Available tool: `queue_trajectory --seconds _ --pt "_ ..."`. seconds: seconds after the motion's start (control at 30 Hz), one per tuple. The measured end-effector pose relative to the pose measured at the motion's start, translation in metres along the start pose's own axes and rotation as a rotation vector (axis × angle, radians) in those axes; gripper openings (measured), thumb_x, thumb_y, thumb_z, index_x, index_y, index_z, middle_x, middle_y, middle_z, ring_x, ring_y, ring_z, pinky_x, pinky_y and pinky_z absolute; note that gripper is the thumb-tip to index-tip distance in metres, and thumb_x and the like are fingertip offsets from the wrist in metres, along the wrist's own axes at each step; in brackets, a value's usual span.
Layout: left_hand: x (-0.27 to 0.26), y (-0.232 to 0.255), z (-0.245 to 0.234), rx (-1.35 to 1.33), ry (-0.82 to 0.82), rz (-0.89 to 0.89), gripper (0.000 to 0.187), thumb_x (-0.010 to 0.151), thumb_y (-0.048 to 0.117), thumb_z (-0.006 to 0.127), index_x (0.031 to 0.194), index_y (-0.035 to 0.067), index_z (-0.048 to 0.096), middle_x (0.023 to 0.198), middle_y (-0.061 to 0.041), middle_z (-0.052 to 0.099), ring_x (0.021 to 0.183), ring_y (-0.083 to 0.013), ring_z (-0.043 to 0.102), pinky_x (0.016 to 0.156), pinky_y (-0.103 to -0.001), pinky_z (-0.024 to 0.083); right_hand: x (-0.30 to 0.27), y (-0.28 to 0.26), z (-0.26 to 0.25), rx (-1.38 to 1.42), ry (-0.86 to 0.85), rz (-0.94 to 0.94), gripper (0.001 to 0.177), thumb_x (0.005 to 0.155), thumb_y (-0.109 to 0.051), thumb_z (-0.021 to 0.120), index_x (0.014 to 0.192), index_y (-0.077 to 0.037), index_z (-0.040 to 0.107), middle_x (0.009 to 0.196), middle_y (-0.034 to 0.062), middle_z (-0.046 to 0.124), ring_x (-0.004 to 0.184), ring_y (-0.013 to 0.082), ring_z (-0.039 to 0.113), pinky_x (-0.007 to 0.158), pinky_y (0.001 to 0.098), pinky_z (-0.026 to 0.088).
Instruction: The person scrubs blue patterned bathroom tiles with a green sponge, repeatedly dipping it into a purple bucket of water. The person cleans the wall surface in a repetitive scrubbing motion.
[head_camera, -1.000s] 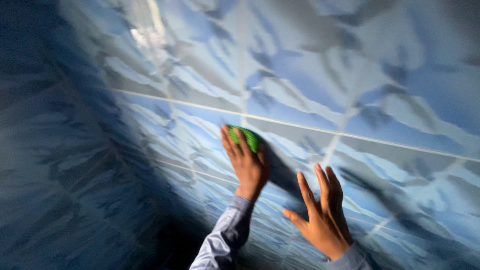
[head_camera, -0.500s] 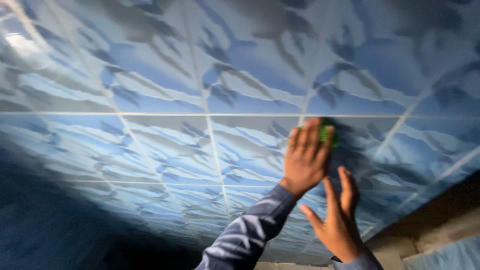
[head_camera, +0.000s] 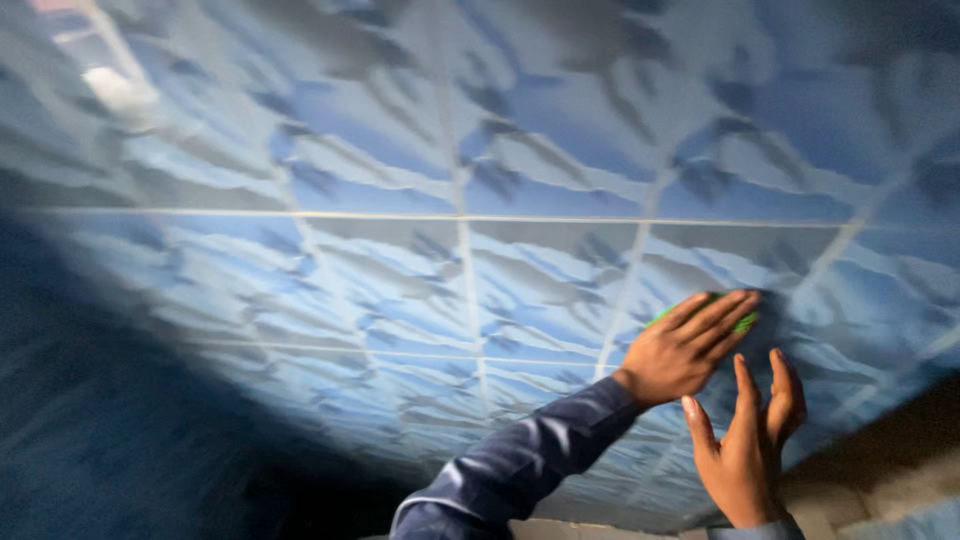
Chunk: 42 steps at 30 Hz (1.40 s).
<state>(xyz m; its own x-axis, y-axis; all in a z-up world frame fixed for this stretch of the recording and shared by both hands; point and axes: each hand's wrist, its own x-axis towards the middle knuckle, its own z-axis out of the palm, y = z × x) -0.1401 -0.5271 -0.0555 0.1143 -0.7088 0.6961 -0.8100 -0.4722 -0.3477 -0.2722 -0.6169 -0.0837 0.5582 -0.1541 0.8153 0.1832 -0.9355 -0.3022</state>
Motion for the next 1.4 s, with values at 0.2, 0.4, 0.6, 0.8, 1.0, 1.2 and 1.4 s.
queue_trajectory --seconds 0.2,0.4,0.6,0.8,1.0,1.2,1.4 --pt "-0.120 -0.092 -0.040 0.004 0.096 -0.121 0.055 0.104 0.020 0.053 0.158 0.011 0.050 0.169 -0.013 0.039 0.159 -0.0254 0.034 0.132 -0.045 0.025 0.002 -0.061 0.054 0.108 -0.023 -0.021 0.073 0.084 -0.022 0.077 0.146 0.002 0.046 0.162 0.0276 0.030 0.150 0.0459 0.029 0.124 0.0570 0.027" --pt "-0.235 -0.188 -0.073 0.134 0.194 -0.295 0.057 0.098 0.023 0.057 0.154 0.011 0.052 0.162 -0.021 0.044 0.154 -0.0368 0.039 0.129 -0.053 0.026 0.009 -0.149 0.114 0.227 -0.086 -0.122 0.075 0.082 -0.024 0.077 0.146 0.000 0.046 0.161 0.0281 0.028 0.150 0.0483 0.027 0.122 0.0583 0.027" --pt "-0.354 -0.279 -0.107 0.245 0.276 -0.473 0.064 0.092 0.023 0.063 0.152 0.003 0.050 0.159 -0.033 0.039 0.152 -0.0482 0.036 0.127 -0.060 0.025 0.012 -0.228 0.173 0.236 -0.162 -0.247 0.080 0.079 -0.029 0.077 0.147 -0.002 0.044 0.161 0.0305 0.024 0.151 0.0569 0.019 0.120 0.0658 0.025" --pt "-0.440 -0.363 -0.161 0.275 0.398 -0.690 0.077 0.092 0.022 0.063 0.159 0.000 0.032 0.163 -0.035 0.024 0.154 -0.0513 0.023 0.127 -0.061 0.017 -0.003 -0.270 0.225 -0.030 -0.232 -0.223 0.088 0.077 -0.046 0.075 0.150 -0.006 0.045 0.163 0.0309 0.021 0.152 0.0590 0.014 0.118 0.0741 0.024" --pt "-0.484 -0.433 -0.201 0.197 0.749 -0.978 0.057 0.108 0.025 0.041 0.159 -0.001 0.034 0.166 -0.030 0.030 0.158 -0.0444 0.026 0.131 -0.052 0.019 -0.011 -0.267 0.240 -0.132 -0.253 -0.214 0.089 0.076 -0.052 0.075 0.149 -0.008 0.049 0.165 0.0281 0.016 0.153 0.0593 0.009 0.120 0.0743 0.024" --pt "-0.516 -0.427 -0.165 0.222 0.841 -1.299 0.064 0.113 0.036 0.034 0.159 -0.008 0.025 0.169 -0.031 0.022 0.160 -0.0432 0.018 0.132 -0.049 0.013 -0.010 -0.258 0.245 -0.186 -0.295 -0.206 0.090 0.072 -0.056 0.076 0.147 -0.014 0.050 0.166 0.0239 0.015 0.152 0.0562 0.009 0.118 0.0731 0.025" --pt "-0.488 -0.340 -0.102 0.101 0.788 -1.335 0.072 0.112 0.040 0.036 0.163 -0.006 0.015 0.171 -0.033 0.007 0.161 -0.0460 0.007 0.130 -0.052 0.008 -0.006 -0.259 0.238 -0.164 -0.322 -0.220 0.095 0.072 -0.057 0.075 0.150 -0.013 0.046 0.164 0.0268 0.017 0.149 0.0585 0.013 0.114 0.0747 0.025"
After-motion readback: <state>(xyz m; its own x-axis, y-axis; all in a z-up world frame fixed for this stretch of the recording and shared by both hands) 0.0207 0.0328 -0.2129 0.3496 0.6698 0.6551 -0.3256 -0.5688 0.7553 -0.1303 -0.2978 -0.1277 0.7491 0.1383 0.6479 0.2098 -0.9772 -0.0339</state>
